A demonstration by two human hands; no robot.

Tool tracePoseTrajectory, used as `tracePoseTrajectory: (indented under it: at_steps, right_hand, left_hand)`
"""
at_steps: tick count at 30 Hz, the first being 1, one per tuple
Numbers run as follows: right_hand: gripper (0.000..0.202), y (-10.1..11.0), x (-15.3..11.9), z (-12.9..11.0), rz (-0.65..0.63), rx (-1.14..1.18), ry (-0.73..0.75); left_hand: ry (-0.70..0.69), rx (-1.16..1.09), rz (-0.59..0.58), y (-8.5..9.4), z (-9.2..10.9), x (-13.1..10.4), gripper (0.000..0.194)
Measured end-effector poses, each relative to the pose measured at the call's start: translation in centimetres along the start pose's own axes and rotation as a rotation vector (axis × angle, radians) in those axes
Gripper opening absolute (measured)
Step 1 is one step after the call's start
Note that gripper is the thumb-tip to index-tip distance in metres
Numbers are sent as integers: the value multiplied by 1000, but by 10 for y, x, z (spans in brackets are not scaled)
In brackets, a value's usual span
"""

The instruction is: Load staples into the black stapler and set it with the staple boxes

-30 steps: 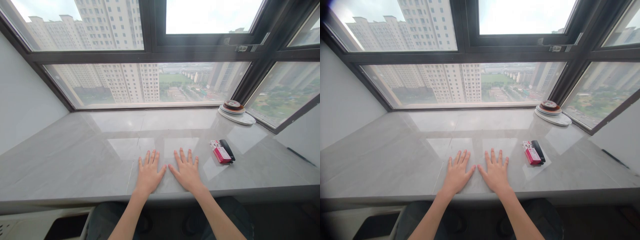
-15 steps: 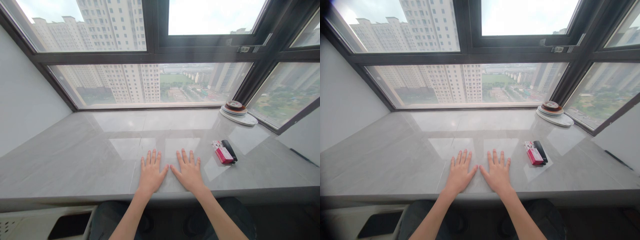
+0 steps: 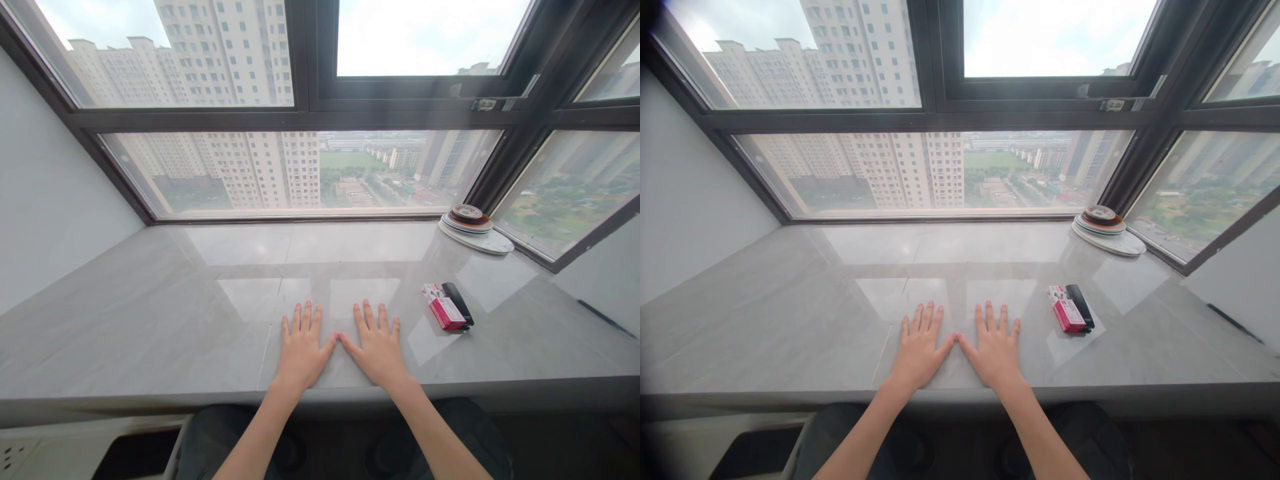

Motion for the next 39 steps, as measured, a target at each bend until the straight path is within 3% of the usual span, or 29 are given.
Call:
tracePoseTrajectory:
  at_steps: [39]
  right_hand:
    - [86, 4, -1, -1, -7, 5, -8]
  left_hand:
    - [0, -28, -11, 2, 4, -5, 71]
Point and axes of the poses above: each hand's wrist, its own x-axis towards the middle knuckle, its own y-axis out of the back of the hand, z = x × y, the point moved 5 cm from there along x, towards the middle knuckle, and after that the axes turned 15 degrees about -z, right-handed, at the moved point
